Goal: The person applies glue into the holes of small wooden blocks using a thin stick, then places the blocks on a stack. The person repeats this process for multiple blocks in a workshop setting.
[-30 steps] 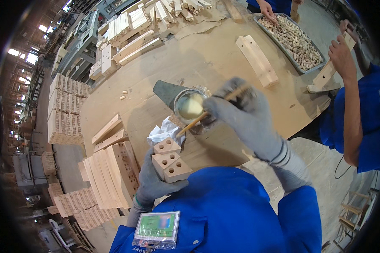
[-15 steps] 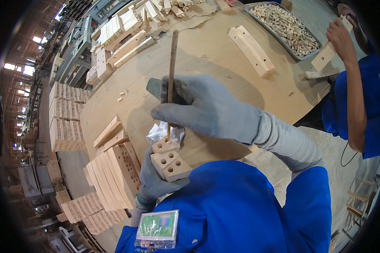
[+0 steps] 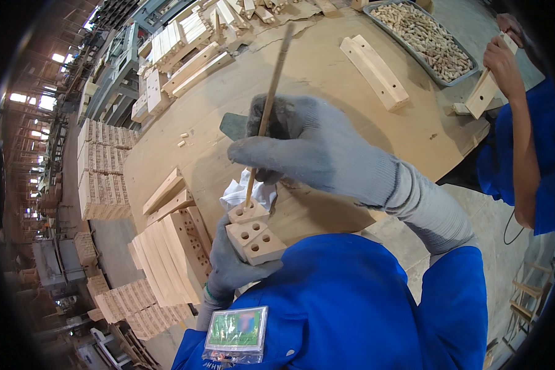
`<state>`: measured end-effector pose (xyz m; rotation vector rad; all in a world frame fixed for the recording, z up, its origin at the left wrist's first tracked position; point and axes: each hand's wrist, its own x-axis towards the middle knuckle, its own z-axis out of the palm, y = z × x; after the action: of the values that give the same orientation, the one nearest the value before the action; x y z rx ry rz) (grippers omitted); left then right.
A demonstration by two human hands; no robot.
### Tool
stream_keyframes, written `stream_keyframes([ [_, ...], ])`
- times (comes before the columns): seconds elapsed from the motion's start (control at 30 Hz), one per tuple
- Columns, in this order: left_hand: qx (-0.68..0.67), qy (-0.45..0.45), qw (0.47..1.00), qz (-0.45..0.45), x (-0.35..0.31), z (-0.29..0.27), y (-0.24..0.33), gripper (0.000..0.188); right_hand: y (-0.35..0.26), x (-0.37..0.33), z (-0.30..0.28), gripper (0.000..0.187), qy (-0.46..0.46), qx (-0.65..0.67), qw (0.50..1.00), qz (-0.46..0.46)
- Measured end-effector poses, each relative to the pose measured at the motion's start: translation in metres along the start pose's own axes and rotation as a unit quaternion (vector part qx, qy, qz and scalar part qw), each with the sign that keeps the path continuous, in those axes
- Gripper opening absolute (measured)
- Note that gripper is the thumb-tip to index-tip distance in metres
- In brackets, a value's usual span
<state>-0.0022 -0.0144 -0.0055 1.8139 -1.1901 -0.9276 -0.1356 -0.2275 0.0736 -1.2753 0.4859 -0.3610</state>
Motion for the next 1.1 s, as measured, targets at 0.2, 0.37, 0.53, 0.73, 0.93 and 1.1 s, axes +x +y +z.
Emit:
stream_keyframes([
  [0.2, 0.076, 0.007, 0.997, 0.016, -0.002, 0.001, -0.006, 0.11, 0.024, 0.009, 0.006, 0.02, -0.041, 0.028, 0.999, -0.006],
  [0.37, 0.067, 0.01, 0.998, 0.018, -0.002, 0.001, -0.008, 0.112, 0.023, 0.008, 0.009, 0.026, -0.026, -0.047, 0.998, -0.034],
  [0.53, 0.08, 0.011, 0.997, 0.013, -0.002, 0.002, -0.006, 0.114, 0.024, 0.012, 0.006, 0.026, -0.033, -0.014, 0.998, -0.058],
  [0.73, 0.093, 0.021, 0.995, 0.013, -0.002, 0.003, -0.008, 0.114, 0.016, 0.01, 0.006, 0.025, -0.018, 0.01, 0.999, -0.047],
  [0.93, 0.026, 0.014, 0.999, -0.011, 0.002, -0.001, -0.004, 0.11, 0.01, -0.001, -0.001, 0.027, -0.024, 0.02, 0.999, 0.008],
  [1.1, 0.068, 0.01, 0.998, -0.01, 0.005, 0.0, -0.005, 0.109, 0.027, 0.0, 0.007, 0.018, -0.052, 0.072, 0.995, 0.05],
])
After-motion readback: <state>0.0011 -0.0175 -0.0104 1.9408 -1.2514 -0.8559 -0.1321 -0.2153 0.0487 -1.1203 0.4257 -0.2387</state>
